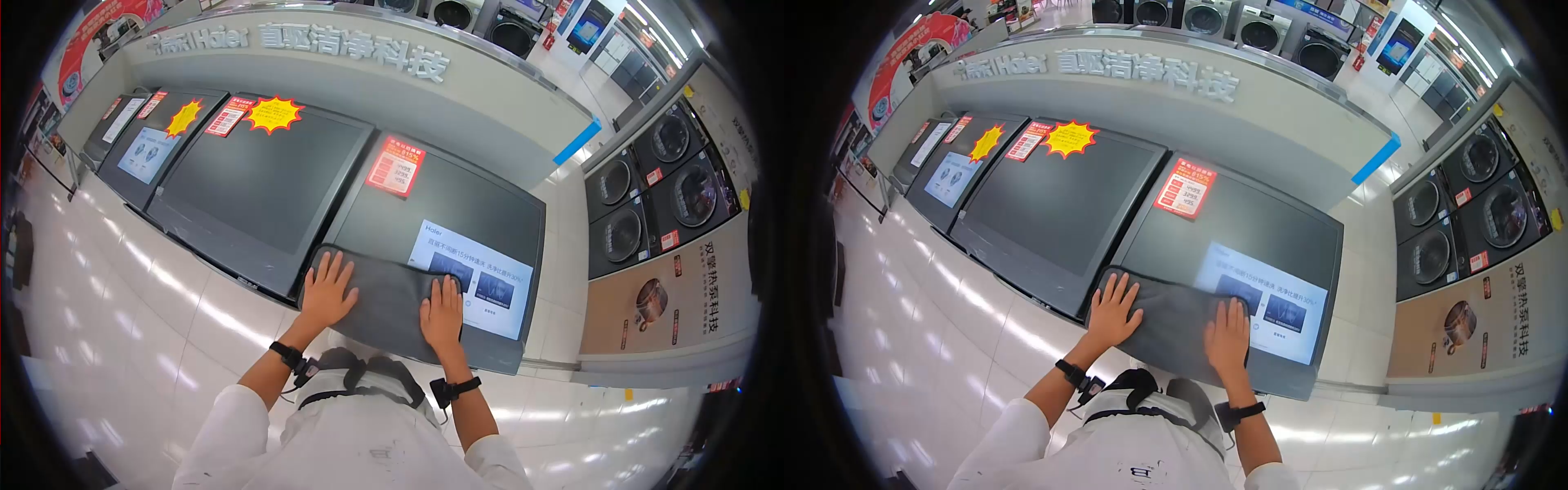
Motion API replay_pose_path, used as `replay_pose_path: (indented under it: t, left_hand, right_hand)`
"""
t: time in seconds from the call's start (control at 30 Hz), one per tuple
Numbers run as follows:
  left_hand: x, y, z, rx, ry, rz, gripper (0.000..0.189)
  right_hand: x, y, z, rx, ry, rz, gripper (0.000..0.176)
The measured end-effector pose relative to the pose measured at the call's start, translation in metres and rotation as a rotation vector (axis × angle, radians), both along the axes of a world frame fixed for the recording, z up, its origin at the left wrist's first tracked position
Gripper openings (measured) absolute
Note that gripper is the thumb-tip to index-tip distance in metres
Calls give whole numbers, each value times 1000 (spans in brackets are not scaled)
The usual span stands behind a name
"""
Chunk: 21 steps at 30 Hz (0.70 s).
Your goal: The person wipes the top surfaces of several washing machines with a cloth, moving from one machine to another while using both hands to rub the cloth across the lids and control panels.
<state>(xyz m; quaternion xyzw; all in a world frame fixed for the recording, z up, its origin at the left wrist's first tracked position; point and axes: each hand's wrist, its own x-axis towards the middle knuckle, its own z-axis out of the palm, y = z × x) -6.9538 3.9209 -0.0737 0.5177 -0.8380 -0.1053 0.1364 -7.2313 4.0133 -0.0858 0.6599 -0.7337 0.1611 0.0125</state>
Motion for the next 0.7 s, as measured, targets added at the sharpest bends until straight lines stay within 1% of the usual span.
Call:
replay_pose_path:
  t: [0.13, 0.23, 0.33, 0.5, 0.53, 0.63, 0.7]
  left_hand:
    - [2, 22, -5, -20, 20, -34, 69]
    - [-18, 39, 2, 11, -44, -42, 70]
    - [-42, 50, 6, 49, -52, -154, 73]
    - [-89, 57, 10, 82, -92, -392, 72]
    - [-101, 59, 11, 87, -113, -426, 72]
    - [-137, 67, 9, 37, -98, -566, 71]
    - [-158, 72, 8, -20, -104, -637, 69]
  right_hand:
    - [2, 31, 11, 38, -31, 48, 53]
    - [-6, 54, 13, 75, -38, 28, 53]
    - [-26, 78, 14, 67, -39, -27, 52]
    - [-73, 124, 7, 28, -66, -187, 52]
    - [-85, 132, -1, -27, -54, -221, 52]
    - [-111, 142, -7, -33, -11, -379, 53]
    - [-119, 142, -2, -6, -4, -434, 55]
